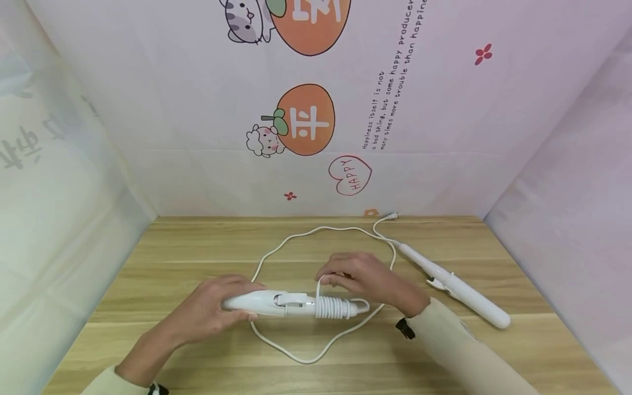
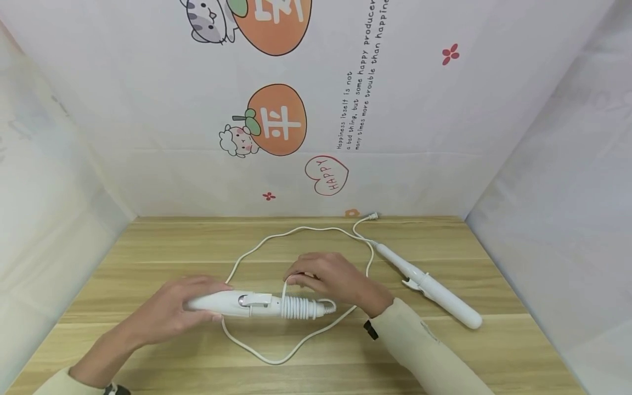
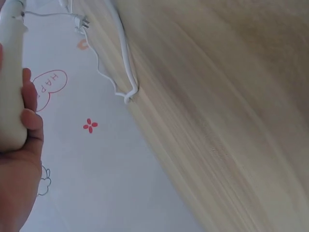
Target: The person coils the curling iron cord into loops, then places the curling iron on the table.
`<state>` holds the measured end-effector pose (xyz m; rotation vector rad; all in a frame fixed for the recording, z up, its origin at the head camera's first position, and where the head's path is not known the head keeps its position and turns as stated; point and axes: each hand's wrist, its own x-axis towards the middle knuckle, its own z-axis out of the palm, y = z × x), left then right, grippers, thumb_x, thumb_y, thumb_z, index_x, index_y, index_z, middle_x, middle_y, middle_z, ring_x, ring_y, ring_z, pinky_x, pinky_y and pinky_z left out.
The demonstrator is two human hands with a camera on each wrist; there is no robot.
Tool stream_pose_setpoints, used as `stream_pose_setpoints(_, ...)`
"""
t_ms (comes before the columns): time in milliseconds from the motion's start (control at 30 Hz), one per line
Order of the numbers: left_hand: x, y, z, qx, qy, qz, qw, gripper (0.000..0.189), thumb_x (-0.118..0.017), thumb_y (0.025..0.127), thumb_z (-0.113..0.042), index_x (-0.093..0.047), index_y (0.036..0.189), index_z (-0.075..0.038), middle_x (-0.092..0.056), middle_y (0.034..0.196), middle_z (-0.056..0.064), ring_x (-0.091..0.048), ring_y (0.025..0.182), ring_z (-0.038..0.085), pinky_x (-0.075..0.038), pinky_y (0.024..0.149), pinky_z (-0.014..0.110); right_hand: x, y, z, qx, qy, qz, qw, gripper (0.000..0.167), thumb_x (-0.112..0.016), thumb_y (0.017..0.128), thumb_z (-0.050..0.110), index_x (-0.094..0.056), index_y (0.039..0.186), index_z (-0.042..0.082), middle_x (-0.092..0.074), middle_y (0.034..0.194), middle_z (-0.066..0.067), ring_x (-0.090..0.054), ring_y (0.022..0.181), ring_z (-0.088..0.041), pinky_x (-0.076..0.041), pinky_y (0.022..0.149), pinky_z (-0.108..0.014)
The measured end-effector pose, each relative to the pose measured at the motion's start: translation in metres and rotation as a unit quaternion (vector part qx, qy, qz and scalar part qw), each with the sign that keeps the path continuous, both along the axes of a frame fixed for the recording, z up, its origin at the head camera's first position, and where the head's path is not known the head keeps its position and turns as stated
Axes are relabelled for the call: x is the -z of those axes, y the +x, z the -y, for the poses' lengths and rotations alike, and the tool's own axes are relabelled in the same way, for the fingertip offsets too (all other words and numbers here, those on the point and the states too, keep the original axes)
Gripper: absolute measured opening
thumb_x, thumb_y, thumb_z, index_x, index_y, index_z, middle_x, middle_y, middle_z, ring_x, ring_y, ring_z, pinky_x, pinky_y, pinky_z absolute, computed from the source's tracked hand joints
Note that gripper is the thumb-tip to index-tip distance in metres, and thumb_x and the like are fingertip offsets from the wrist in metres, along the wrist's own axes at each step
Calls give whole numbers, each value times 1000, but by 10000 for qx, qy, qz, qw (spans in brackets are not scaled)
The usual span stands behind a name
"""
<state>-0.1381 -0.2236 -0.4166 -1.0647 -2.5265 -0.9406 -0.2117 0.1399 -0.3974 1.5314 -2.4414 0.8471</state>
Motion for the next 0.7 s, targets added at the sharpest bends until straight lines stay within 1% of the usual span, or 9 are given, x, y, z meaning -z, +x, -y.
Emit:
stream_pose_setpoints(133, -1, -1, 1, 173, 362, 531, 9978, 44, -91, 90, -23, -78, 132, -25, -79, 121, -7, -70, 104, 5, -60, 84, 30, 6, -5, -1, -259, -84, 295, 9992, 21, -66, 109, 12, -82, 124, 12, -77, 94, 4, -64, 81, 0, -55, 73, -21)
stream_pose_setpoints(267, 0, -1, 1, 96, 690, 1008, 9925, 44, -91, 90, -21, -79, 132, -24, -80, 123, -3, -71, 102, 5, -59, 84, 28, 16, -8, 2, -344, -248, 297, 9987, 23, -63, 111, 12, -80, 125, 7, -80, 94, -1, -68, 81, -2, -58, 75, -21)
stream_pose_setpoints(400, 1, -2, -1, -108, 891, 1244, 9882, 45, -89, 91, -19, -78, 134, -20, -80, 123, 2, -69, 94, 6, -57, 77, 27, 24, -3, 7, -78, -644, 478, 9967, 23, -62, 111, 10, -80, 124, 7, -84, 104, -3, -74, 92, -3, -62, 82, -24)
stream_pose_setpoints(433, 1, -2, -2, -171, 928, 1292, 9871, 45, -89, 91, -19, -78, 134, -20, -80, 123, 2, -68, 92, 6, -56, 76, 27, 26, -1, 8, 8, -773, 558, 9954, 23, -63, 110, 8, -81, 124, 7, -84, 109, -4, -75, 98, -4, -62, 86, -25)
stream_pose_setpoints(500, 2, -3, -3, -348, 951, 1339, 9858, 45, -88, 92, -20, -77, 135, -20, -80, 125, 2, -68, 91, 7, -55, 76, 27, 31, 2, 10, 24, -1067, 736, 9916, 23, -67, 104, 0, -79, 124, 3, -83, 116, -10, -77, 107, -10, -63, 91, -29)
stream_pose_setpoints(567, 2, -4, -4, -548, 947, 1369, 9845, 46, -88, 92, -22, -77, 136, -22, -79, 127, 0, -68, 92, 9, -55, 76, 28, 37, 6, 12, 115, -1288, 1087, 9856, 25, -67, 100, -9, -77, 122, -1, -82, 104, -15, -77, 98, -10, -63, 86, -27)
stream_pose_setpoints(600, 3, -5, -5, -667, 926, 1360, 9841, 46, -88, 92, -24, -77, 137, -25, -79, 128, 0, -68, 94, 9, -54, 78, 28, 39, 8, 13, 178, -1374, 1323, 9815, 22, -65, 100, -10, -76, 118, -3, -81, 98, -17, -75, 93, -9, -61, 83, -26)
stream_pose_setpoints(667, 3, -5, -8, -882, 889, 1322, 9833, 46, -88, 93, -27, -77, 137, -27, -79, 131, 0, -69, 99, 11, -54, 80, 27, 44, 11, 16, 352, -1475, 1762, 9726, 13, -62, 101, -11, -73, 106, -6, -74, 84, -18, -66, 79, -5, -55, 74, -23)
stream_pose_setpoints(700, 3, -6, -9, -985, 890, 1328, 9822, 46, -88, 93, -28, -76, 137, -29, -78, 132, 0, -69, 101, 12, -54, 80, 28, 45, 12, 17, 510, -1508, 2025, 9663, 14, -58, 104, -10, -71, 100, -5, -70, 78, -16, -59, 74, -3, -51, 69, -23)
